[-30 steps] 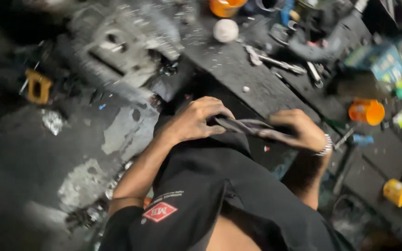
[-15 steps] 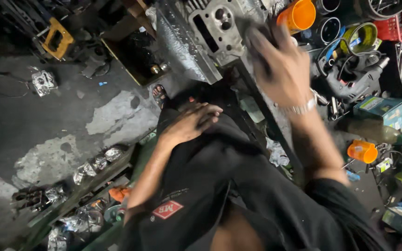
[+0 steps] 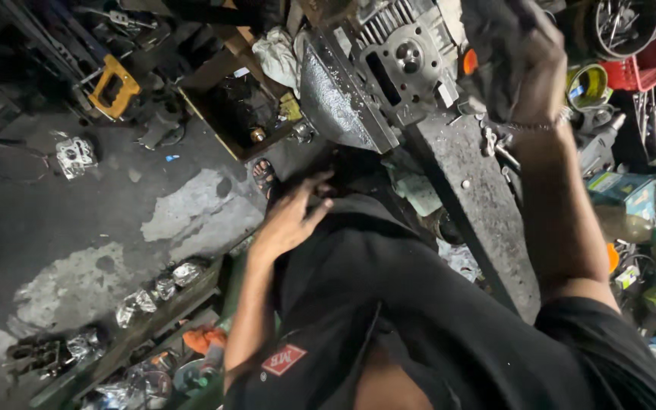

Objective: The person cleans a metal engine casing with a rag, then uses a power drill to work on a bolt or hole on the casing. The person handles the casing and a rag, and uses a power drill.

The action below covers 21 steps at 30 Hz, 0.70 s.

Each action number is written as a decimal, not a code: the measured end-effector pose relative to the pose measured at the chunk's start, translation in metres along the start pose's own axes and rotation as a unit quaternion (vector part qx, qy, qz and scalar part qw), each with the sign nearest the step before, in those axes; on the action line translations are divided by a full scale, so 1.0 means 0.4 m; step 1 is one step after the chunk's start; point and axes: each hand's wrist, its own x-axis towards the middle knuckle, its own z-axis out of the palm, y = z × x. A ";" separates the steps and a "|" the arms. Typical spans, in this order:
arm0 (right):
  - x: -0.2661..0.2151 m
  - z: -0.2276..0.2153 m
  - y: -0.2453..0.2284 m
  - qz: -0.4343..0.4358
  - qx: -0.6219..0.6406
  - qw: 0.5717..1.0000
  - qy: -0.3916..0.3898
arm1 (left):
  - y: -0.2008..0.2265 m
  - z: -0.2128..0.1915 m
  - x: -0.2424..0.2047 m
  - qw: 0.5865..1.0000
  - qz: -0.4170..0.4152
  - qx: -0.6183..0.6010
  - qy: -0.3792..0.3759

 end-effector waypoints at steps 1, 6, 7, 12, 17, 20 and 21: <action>-0.007 0.003 -0.034 -0.064 -0.127 0.989 -0.041 | -0.004 -0.004 -0.002 1.000 0.001 -0.007 0.005; -0.018 0.079 -0.091 -0.291 -0.614 0.713 -0.175 | 0.006 -0.040 0.030 0.999 0.040 -0.017 -0.015; -0.006 0.092 -0.075 -0.243 -0.626 0.716 -0.191 | 0.015 -0.038 0.037 0.998 0.046 -0.017 -0.026; 0.050 0.087 0.081 0.031 -0.243 0.949 -0.199 | 0.053 -0.035 0.047 0.999 0.049 -0.008 -0.021; -0.029 -0.007 0.114 -0.062 0.185 0.981 0.017 | 0.071 -0.021 0.045 0.998 0.040 0.047 -0.031; -0.027 -0.040 0.058 -0.101 -0.013 0.995 -0.019 | 0.064 -0.001 0.050 0.999 0.028 0.021 -0.025; -0.031 -0.040 0.037 -0.135 -0.201 0.968 -0.061 | 0.065 -0.001 0.051 0.999 0.026 0.015 -0.026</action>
